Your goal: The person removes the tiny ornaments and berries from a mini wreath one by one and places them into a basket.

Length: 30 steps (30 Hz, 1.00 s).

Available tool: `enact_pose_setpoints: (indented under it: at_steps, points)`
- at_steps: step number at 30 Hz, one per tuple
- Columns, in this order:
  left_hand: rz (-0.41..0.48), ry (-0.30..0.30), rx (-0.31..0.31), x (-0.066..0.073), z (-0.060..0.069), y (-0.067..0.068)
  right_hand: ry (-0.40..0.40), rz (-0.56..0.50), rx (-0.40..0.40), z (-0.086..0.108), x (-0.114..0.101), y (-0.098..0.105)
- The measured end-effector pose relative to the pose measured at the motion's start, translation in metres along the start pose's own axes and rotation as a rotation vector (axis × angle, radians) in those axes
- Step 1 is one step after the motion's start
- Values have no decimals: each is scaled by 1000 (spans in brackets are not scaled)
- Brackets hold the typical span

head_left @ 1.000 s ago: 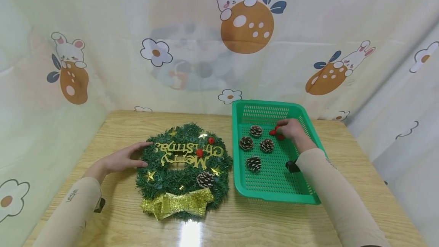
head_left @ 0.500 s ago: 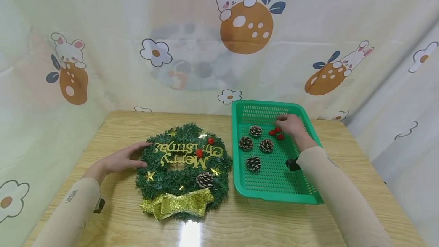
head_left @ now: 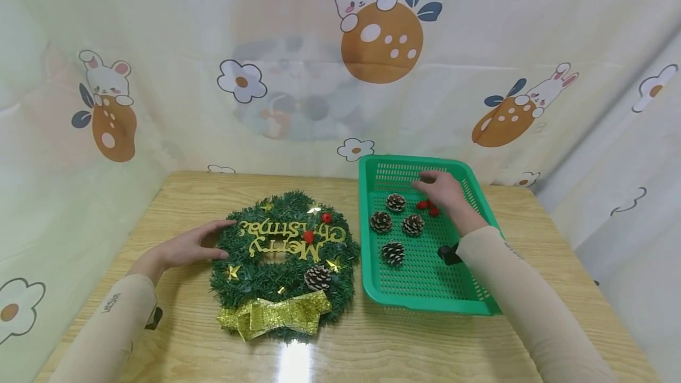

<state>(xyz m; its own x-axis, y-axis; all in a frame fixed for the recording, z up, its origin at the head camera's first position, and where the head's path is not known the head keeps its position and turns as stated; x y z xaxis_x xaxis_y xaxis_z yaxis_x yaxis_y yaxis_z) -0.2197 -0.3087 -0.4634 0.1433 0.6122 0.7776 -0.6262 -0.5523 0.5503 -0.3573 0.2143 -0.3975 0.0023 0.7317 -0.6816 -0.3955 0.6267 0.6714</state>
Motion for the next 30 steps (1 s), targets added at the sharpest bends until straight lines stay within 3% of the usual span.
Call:
enact_pose_setpoints:
  at_steps: [12, 30]
  points:
    - [-8, 8, 1, 1, 0, 1, 63, -101, 2, 4, -42, -2]
    - [-5, 4, 0, 2, 0, 0, 148, -170, -15, 4, -97, -30]
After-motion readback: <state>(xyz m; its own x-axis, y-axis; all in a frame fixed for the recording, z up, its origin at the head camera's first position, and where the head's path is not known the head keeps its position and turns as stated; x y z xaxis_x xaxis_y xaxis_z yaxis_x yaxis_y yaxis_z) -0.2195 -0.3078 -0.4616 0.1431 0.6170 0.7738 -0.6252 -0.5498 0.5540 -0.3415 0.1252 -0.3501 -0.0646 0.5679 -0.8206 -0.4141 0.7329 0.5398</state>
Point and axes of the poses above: each hand's wrist, its own z-axis away from the middle knuckle, its own y-axis out of the back of the hand, x = y × z, the point moved 3 cm from there along -z, towards the middle knuckle, and after that the axes turned 12 degrees about -x, right-handed, at the moved point
